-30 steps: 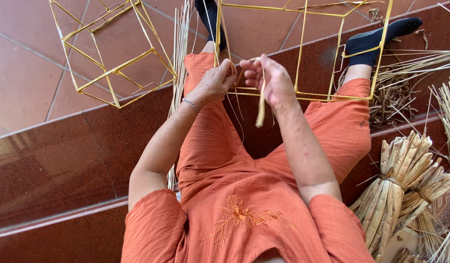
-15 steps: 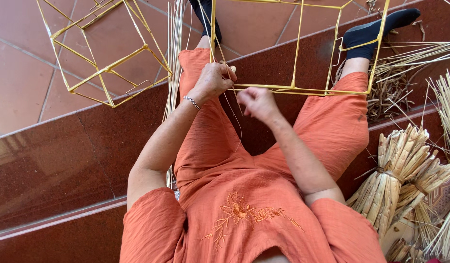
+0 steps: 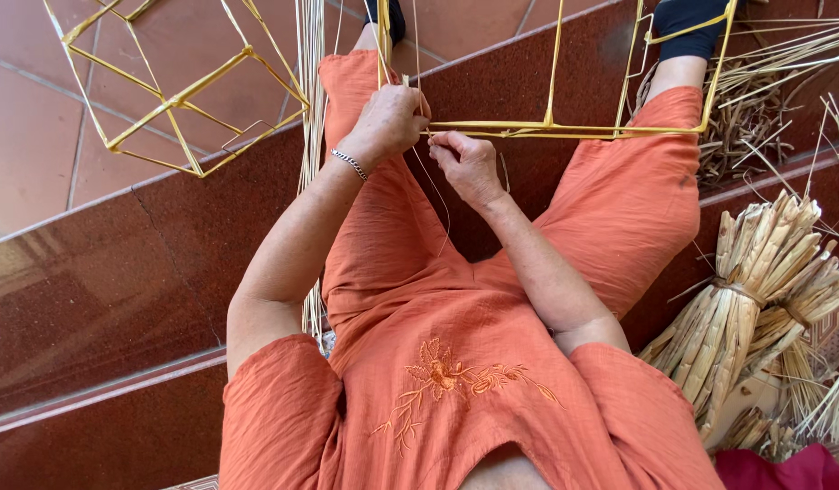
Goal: The person sits on the floor and weaves thin bamboo strips into a yellow wire basket frame. They repeatedly insert and adjust the strips by hand to build up the basket walls.
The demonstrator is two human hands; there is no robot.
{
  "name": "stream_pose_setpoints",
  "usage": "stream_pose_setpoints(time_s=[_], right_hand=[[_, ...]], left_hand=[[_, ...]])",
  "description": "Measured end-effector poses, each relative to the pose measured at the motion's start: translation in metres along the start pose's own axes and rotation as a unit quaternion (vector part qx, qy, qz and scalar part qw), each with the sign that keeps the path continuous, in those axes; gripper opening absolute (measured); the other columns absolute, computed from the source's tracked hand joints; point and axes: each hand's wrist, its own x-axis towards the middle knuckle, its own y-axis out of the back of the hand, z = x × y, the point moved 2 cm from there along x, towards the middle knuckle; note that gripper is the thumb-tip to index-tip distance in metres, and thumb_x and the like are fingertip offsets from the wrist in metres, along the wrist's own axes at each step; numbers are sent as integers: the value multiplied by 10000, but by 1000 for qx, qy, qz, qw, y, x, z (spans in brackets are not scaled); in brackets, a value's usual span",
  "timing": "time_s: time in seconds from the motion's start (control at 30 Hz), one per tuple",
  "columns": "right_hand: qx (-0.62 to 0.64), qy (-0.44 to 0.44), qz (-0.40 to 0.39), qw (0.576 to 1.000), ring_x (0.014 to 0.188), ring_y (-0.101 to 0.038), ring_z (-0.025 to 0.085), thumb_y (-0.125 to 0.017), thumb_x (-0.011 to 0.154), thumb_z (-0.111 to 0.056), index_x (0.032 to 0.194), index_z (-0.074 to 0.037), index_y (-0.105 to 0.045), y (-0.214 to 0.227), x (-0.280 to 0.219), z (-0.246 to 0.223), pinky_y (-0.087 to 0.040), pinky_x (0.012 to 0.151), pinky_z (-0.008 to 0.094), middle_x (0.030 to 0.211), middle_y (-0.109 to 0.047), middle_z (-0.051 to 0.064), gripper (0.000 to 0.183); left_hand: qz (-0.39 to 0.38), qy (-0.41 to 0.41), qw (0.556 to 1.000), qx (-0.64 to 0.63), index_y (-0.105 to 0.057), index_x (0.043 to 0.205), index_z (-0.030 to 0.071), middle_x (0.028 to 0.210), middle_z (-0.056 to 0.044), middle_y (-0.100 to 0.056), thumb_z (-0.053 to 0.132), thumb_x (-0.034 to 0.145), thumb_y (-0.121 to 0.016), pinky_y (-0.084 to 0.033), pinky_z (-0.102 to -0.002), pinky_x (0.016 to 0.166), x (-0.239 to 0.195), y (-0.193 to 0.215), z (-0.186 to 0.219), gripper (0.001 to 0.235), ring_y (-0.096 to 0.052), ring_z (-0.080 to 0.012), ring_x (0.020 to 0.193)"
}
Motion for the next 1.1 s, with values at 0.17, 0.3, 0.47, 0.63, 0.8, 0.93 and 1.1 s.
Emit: stream_pose_setpoints(time_s=[0.17,0.3,0.47,0.63,0.8,0.93,1.1], right_hand=[[-70,60,97,991,706,-673,86,-795,939,-131,1002,-11,-719,-5,-9,-12,-575,612,258,887,-700,93,155],[134,-190,-10,972,563,-593,87,-722,984,-208,1125,-71,-766,-25,-17,5,-474,493,260,751,-704,63,201],[12,40,88,995,681,-586,61,-773,966,-156,1003,-34,-766,-24,-14,3,-492,576,231,837,-655,26,127],[113,-99,11,989,682,-588,74,-713,996,-152,937,-35,-669,9,-14,-12,-548,584,281,815,-628,9,138],[-135,31,11,990,691,-635,160,-808,877,-128,1066,-40,-668,49,-6,-48,-540,618,323,816,-661,47,251],[-319,177,34,930,696,-672,189,-828,945,-152,963,-59,-716,56,19,-54,-538,597,317,872,-701,84,147],[-404,187,42,894,764,-667,219,-911,827,-267,800,-94,-734,52,73,-36,-537,652,383,816,-699,73,249]], left_hand=[[12,-11,993,-118,-776,929,34,845,-144,-766,45,814,-707,-600,-370,791,-1,2,-2,135,-763,-251,806],[3,-12,993,-118,-744,924,-4,793,-150,-767,58,803,-731,-593,-366,784,-3,8,-1,136,-759,-245,775],[18,16,996,-80,-738,928,25,844,-160,-763,81,821,-746,-568,-412,762,-9,11,5,122,-727,-280,826],[35,-52,980,-188,-631,1177,66,965,-103,-785,15,849,-641,-602,-375,811,-14,8,2,332,-771,-244,903],[10,-131,983,-129,-481,1349,88,948,-120,-781,-71,810,-614,-575,-420,797,-17,5,0,577,-753,-304,918],[28,-107,988,-104,-497,1175,91,914,-108,-784,9,868,-711,-566,-450,748,-19,3,4,384,-742,-331,898],[46,-98,987,-117,-504,1084,99,900,-117,-769,83,894,-775,-565,-460,718,-21,1,4,331,-735,-356,872]])
